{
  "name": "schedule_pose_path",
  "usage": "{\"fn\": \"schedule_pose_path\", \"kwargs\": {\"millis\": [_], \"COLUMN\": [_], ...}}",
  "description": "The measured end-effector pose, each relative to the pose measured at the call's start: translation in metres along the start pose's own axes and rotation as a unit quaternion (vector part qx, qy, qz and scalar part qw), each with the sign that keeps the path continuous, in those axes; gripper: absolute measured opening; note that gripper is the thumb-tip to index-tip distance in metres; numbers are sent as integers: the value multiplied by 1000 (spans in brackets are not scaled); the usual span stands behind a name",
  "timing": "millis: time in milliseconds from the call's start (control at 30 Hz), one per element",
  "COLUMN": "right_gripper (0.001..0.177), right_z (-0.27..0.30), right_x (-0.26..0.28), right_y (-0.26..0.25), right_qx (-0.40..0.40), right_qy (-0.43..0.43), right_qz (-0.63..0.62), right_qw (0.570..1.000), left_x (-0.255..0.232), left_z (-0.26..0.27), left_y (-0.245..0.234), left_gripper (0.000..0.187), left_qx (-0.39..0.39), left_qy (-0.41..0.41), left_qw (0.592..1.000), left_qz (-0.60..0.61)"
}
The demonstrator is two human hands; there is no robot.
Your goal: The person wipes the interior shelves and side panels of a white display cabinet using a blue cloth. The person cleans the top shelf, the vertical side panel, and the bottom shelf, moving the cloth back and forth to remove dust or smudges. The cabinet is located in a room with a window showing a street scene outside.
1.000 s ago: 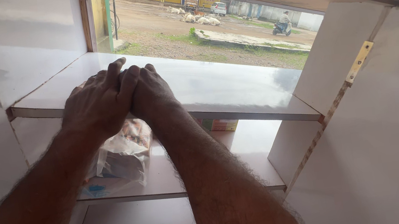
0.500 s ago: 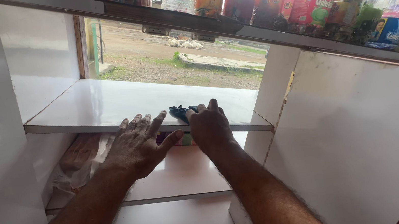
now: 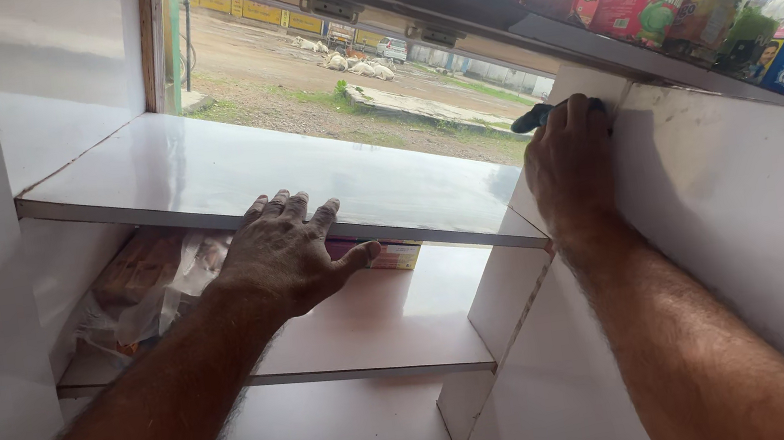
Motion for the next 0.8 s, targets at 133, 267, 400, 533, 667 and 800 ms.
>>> {"fn": "schedule_pose_path", "kwargs": {"millis": [133,267,400,533,667,800], "right_gripper": [23,22,25,19,29,31], "right_z": [4,44,49,5,4,50], "right_x": [21,81,72,23,27,52], "right_y": [47,95,76,10,6,44], "right_qx": [120,318,326,99,-7,123], "right_qy": [-42,-69,-80,-111,-134,-119], "right_qz": [-49,-185,-114,91,167,100], "right_qw": [991,927,935,985,977,980], "left_x": [12,9,6,12,2,0], "left_z": [-8,-3,-2,-11,-13,0], "left_y": [-2,-3,3,-3,5,-3], "left_gripper": [91,94,90,91,93,93], "left_qx": [-3,1,-6,-4,-9,-44], "left_qy": [-28,-44,-38,-52,-68,-60], "left_qw": [998,998,998,998,998,997], "left_qz": [48,42,42,22,14,6]}}
Point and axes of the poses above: each hand's wrist, its own z-axis away from the middle knuckle, its own y-axis out of the palm, x = y × z, the point moved 10 cm from there along -z, towards the middle knuckle, and after that the axes turned 15 degrees about y, right-handed, at the moved point
